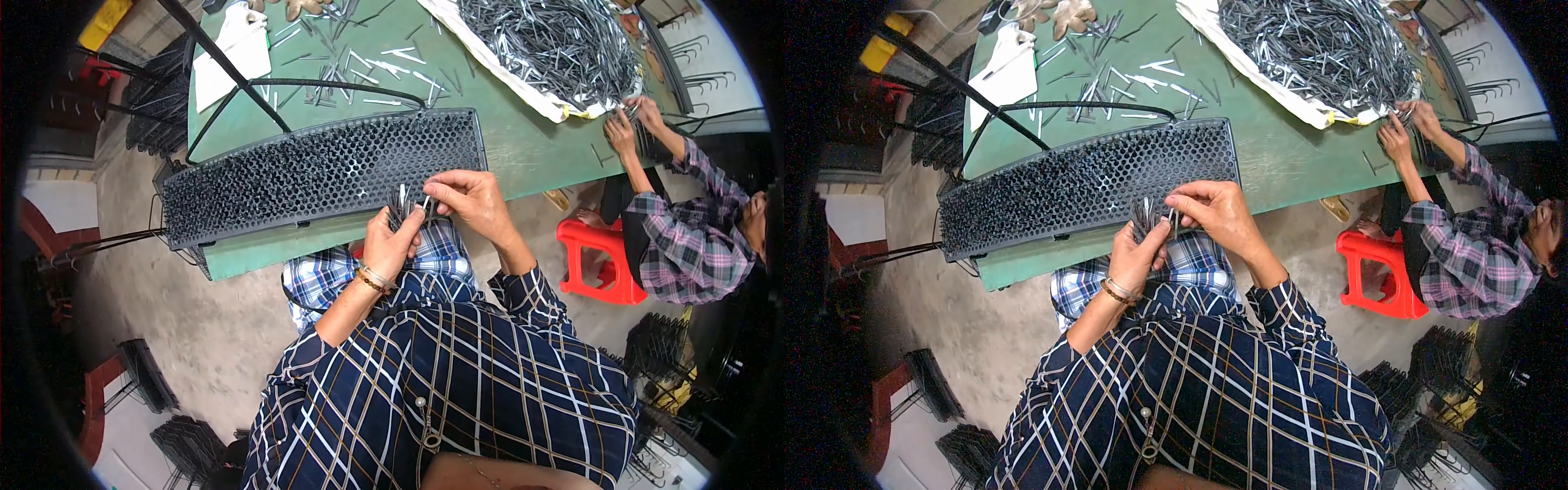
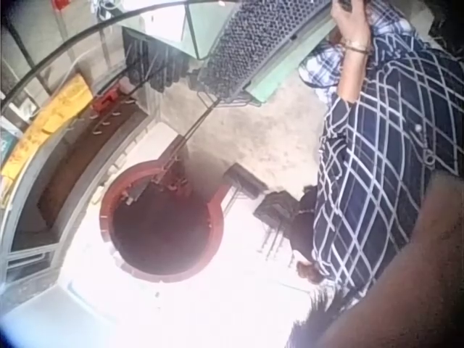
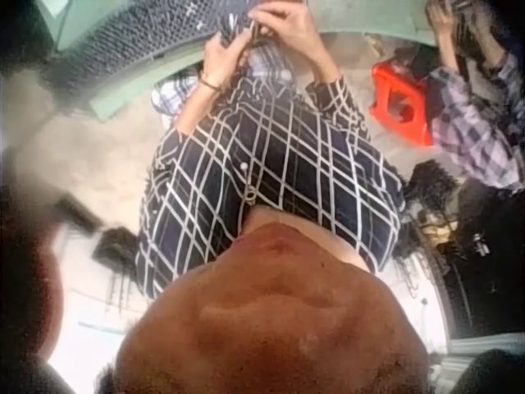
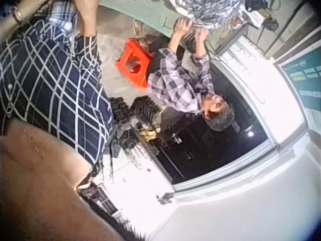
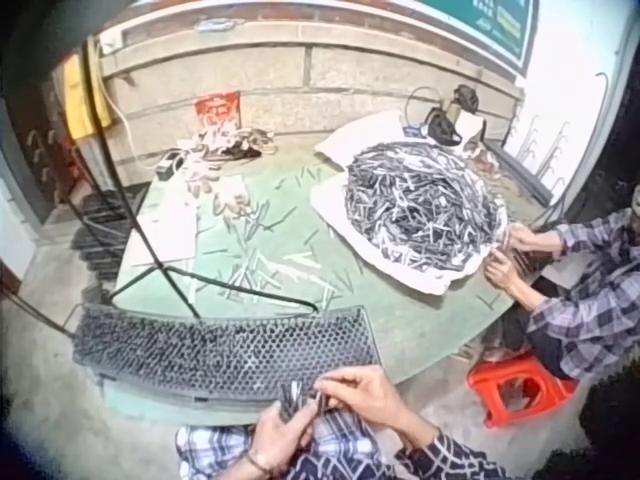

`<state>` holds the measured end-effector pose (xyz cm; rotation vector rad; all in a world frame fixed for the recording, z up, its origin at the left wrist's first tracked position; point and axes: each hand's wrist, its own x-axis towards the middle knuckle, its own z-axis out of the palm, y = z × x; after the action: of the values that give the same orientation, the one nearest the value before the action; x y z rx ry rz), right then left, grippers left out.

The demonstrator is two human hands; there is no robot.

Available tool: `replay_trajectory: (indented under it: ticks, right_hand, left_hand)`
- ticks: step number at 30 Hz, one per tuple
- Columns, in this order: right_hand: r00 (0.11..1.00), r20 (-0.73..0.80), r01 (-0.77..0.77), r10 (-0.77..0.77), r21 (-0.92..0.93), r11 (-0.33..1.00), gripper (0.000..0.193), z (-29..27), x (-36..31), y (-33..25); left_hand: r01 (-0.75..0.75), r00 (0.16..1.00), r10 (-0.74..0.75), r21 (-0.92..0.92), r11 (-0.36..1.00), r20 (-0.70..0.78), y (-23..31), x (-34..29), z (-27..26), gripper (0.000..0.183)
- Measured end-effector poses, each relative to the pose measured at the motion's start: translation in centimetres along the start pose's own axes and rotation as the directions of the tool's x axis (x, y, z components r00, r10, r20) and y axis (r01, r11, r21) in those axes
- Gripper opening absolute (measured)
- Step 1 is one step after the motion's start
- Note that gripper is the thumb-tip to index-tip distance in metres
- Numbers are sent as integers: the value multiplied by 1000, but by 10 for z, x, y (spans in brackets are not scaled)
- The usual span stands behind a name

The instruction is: Insert small plastic components into a honeycomb-style plastic frame.

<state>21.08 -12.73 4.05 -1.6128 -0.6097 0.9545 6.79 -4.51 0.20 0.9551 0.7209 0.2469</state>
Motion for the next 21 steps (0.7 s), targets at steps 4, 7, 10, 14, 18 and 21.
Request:
replay_trajectory:
  ticks: [4, 7, 10, 14, 18, 21]
  right_hand:
    - [999, 10, 38, -38, -55, 998, 16, 0, -1, -6]
    - [995, -9, 96, -97, -116, 989, 15, -6, 3, -1]
    - [939, -122, 274, -323, -304, 912, 14, -25, 11, -19]
    - [830, -139, 408, -540, -508, 759, 12, -62, 44, -25]
    - [780, -18, 493, -626, -600, 630, 12, -77, 61, -28]
    - [792, 6, 492, -610, -598, 633, 11, -80, 67, -23]
  left_hand:
    - [8, 1000, -8, 19, 1000, -2, 0, 0, 0, 18]
    - [85, 996, -82, -74, 994, 34, -1, 0, 0, 19]
    - [198, 978, -187, -123, 973, 98, 3, 1, -3, 19]
    - [258, 959, -235, -141, 956, 160, 1, 1, -7, 24]
    - [283, 951, -250, -185, 941, 184, 1, 1, -7, 23]
    - [296, 947, -261, -198, 934, 185, 0, 1, -10, 23]
